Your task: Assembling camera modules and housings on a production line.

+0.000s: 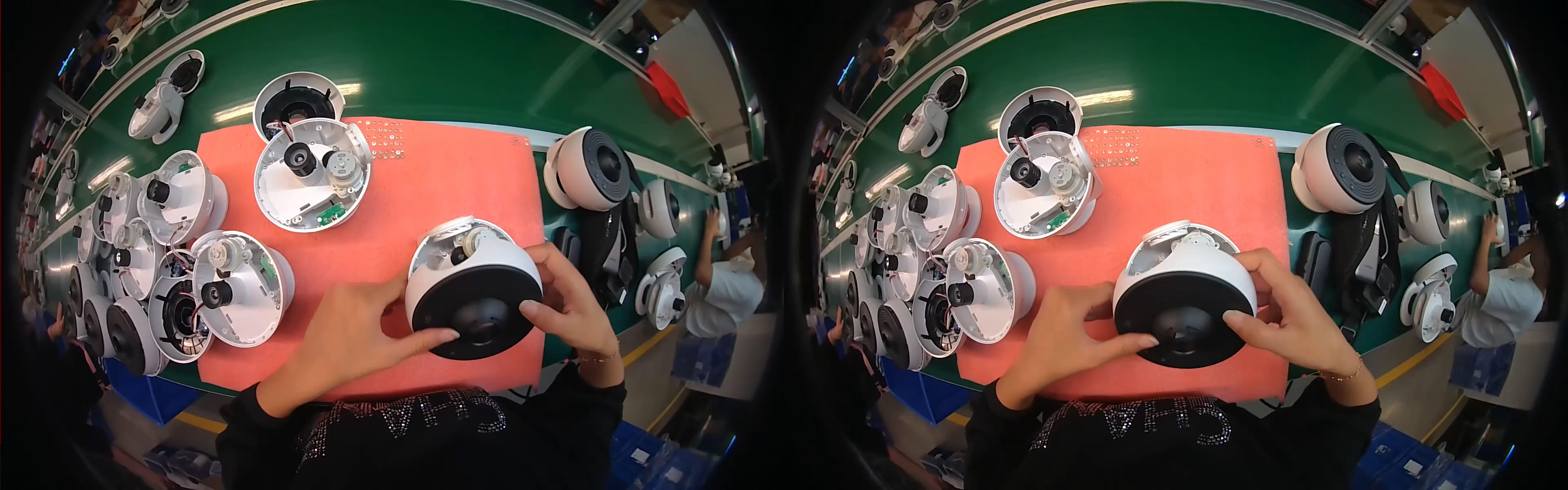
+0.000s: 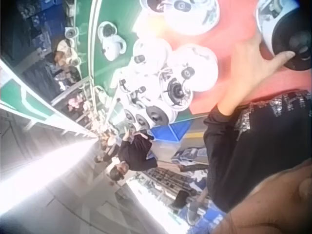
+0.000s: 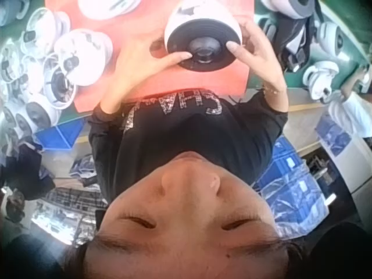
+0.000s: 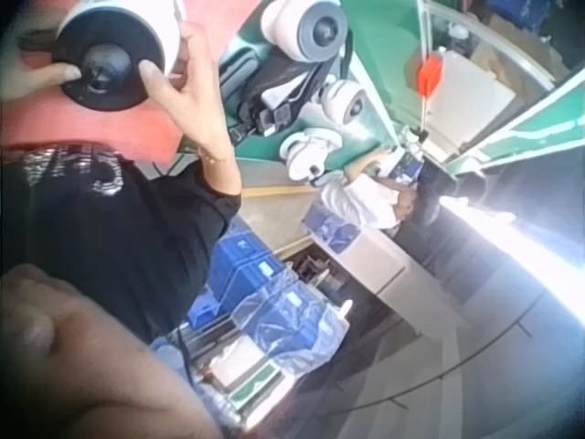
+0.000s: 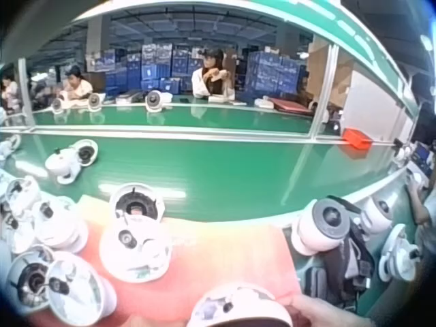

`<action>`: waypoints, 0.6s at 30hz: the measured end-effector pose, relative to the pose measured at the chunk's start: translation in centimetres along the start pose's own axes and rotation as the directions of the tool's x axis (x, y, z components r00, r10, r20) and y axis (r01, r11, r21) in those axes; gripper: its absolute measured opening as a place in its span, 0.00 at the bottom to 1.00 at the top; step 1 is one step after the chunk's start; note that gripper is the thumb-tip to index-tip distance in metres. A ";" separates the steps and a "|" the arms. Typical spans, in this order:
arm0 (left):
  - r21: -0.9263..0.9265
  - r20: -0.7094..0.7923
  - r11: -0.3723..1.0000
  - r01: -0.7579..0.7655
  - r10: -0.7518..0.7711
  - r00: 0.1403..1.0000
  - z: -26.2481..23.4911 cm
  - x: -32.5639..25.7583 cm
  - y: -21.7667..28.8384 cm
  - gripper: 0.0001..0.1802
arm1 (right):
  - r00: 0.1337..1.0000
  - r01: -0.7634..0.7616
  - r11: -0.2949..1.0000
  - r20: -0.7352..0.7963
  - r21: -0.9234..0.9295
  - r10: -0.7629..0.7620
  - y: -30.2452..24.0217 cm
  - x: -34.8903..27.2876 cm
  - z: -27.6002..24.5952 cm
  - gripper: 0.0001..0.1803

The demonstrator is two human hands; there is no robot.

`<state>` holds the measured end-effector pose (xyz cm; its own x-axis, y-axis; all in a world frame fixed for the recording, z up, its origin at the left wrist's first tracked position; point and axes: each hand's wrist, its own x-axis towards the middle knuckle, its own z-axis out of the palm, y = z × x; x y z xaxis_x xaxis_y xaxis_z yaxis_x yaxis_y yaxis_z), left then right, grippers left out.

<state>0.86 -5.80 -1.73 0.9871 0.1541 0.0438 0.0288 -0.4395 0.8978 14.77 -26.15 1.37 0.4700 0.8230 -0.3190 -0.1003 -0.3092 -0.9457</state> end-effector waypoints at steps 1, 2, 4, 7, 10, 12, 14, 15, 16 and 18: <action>0.003 0.042 0.996 0.084 -0.084 0.996 -0.4 0.4 0.0 0.25 | 0.998 0.031 0.999 -0.048 0.012 -0.031 0.1 0.4 0.0 0.22; 0.009 0.084 0.986 0.167 -0.167 0.982 -0.5 0.6 -0.1 0.25 | 0.999 0.028 1.000 -0.047 0.012 -0.028 0.1 0.7 -0.2 0.22; 0.040 0.004 0.997 0.072 -0.072 0.997 -0.4 0.9 0.1 0.24 | 0.997 0.024 0.989 -0.071 -0.148 -0.035 0.1 1.1 -0.7 0.19; 0.315 0.036 0.949 0.023 -0.036 0.999 -1.1 1.9 0.8 0.25 | 0.970 0.123 0.891 -0.135 -0.437 -0.201 -0.1 2.1 -1.1 0.13; 0.410 0.092 0.912 -0.002 -0.040 0.995 -1.1 2.5 0.3 0.27 | 0.930 0.171 0.743 -0.142 -0.647 -0.338 0.0 3.4 -1.2 0.13; 0.423 0.058 0.906 0.000 -0.028 0.998 -1.0 2.8 0.1 0.29 | 0.957 0.103 0.759 -0.144 -0.643 -0.251 0.4 4.0 -1.8 0.16; 0.456 0.090 0.890 -0.012 -0.032 0.995 -1.2 3.1 0.1 0.28 | 0.942 0.154 0.728 -0.123 -0.668 -0.311 0.1 4.2 -1.8 0.18; 0.492 0.120 0.870 -0.027 -0.036 0.992 -1.2 3.2 0.1 0.27 | 0.953 0.139 0.691 -0.093 -0.709 -0.287 -0.2 4.0 -1.8 0.18; 0.486 0.119 0.873 -0.028 -0.035 0.992 -1.3 3.1 0.1 0.27 | 0.963 0.127 0.650 -0.064 -0.749 -0.261 -0.4 3.8 -1.7 0.18; 0.498 0.115 0.866 -0.047 -0.012 0.993 -1.3 3.0 0.0 0.26 | 0.964 0.109 0.616 -0.069 -0.780 -0.258 -0.4 3.7 -1.6 0.16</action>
<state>3.64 -4.18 -1.02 0.9983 0.0563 -0.0179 0.0567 -0.8288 0.5567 17.96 -23.69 0.70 0.5396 0.8399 -0.0585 0.6738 -0.4725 -0.5681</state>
